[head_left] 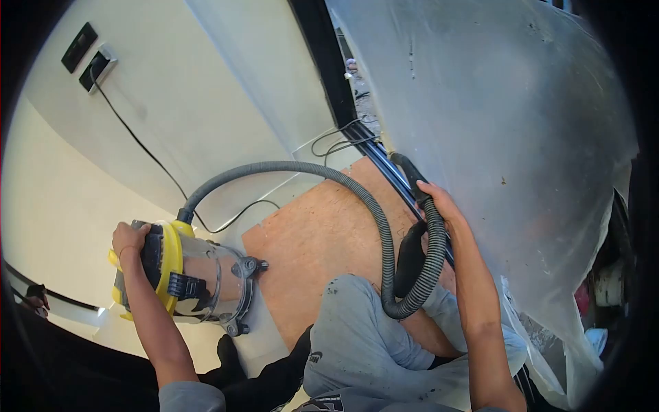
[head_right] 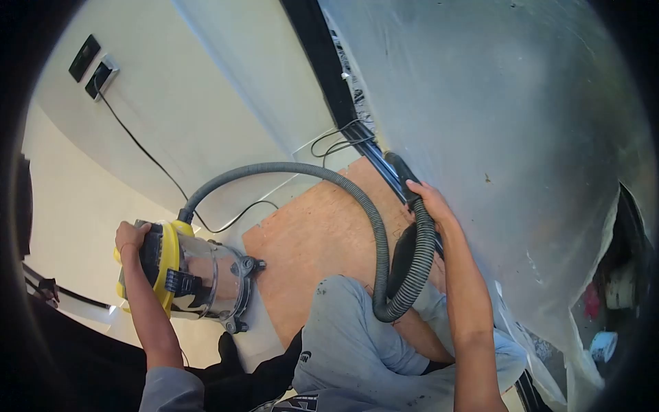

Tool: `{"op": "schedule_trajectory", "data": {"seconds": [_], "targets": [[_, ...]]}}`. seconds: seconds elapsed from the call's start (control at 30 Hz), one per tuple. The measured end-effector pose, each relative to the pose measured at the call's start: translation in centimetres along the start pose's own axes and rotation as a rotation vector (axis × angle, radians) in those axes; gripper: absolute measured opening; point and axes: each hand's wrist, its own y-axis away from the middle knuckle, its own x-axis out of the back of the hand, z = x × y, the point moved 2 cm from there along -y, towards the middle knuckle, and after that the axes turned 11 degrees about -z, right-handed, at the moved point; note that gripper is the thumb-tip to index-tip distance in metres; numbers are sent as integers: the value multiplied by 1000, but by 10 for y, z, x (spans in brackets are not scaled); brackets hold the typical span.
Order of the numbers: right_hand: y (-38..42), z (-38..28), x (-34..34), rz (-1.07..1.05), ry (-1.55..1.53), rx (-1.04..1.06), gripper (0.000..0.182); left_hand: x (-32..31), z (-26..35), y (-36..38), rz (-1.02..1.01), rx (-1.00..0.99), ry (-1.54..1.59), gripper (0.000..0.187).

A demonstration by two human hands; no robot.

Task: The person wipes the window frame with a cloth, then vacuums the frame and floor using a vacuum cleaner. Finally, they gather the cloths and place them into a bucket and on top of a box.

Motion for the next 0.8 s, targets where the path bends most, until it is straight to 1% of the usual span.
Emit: {"op": "schedule_trajectory", "data": {"seconds": [0.1, 0.33, 0.43, 0.47, 0.57, 0.63, 0.67, 0.7, 0.73, 0.8], "targets": [[-1, 3, 3, -2, 29, 15, 31, 12, 5, 3, -67, 14, -13, 65], [5, -1, -1, -3, 19, 10, 32, 19, 8, 7, -125, 41, -20, 65], [11, -2, 3, 8, 13, 4, 34, 22, 6, 6, -197, 35, 40, 64], [13, -4, 3, 10, 13, 6, 34, 35, 22, 30, -198, 92, 72, 64], [22, -7, 4, 24, 7, 71, 34, 24, 77, 74, 391, -152, 71, 62], [37, -15, 2, 16, 32, 73, 34, -12, 127, 80, 239, -615, 550, 63], [42, -16, 1, 10, 35, 75, 35, -13, 166, 110, -14, -662, 697, 57], [48, -17, 0, 5, 39, 79, 35, -15, 204, 138, -353, -745, 838, 51], [55, -18, -2, 15, 32, 88, 35, -31, 240, 158, -438, -885, 958, 48], [69, -19, -9, 43, 19, 111, 34, -79, 313, 198, -722, -1000, 1027, 47]]}}
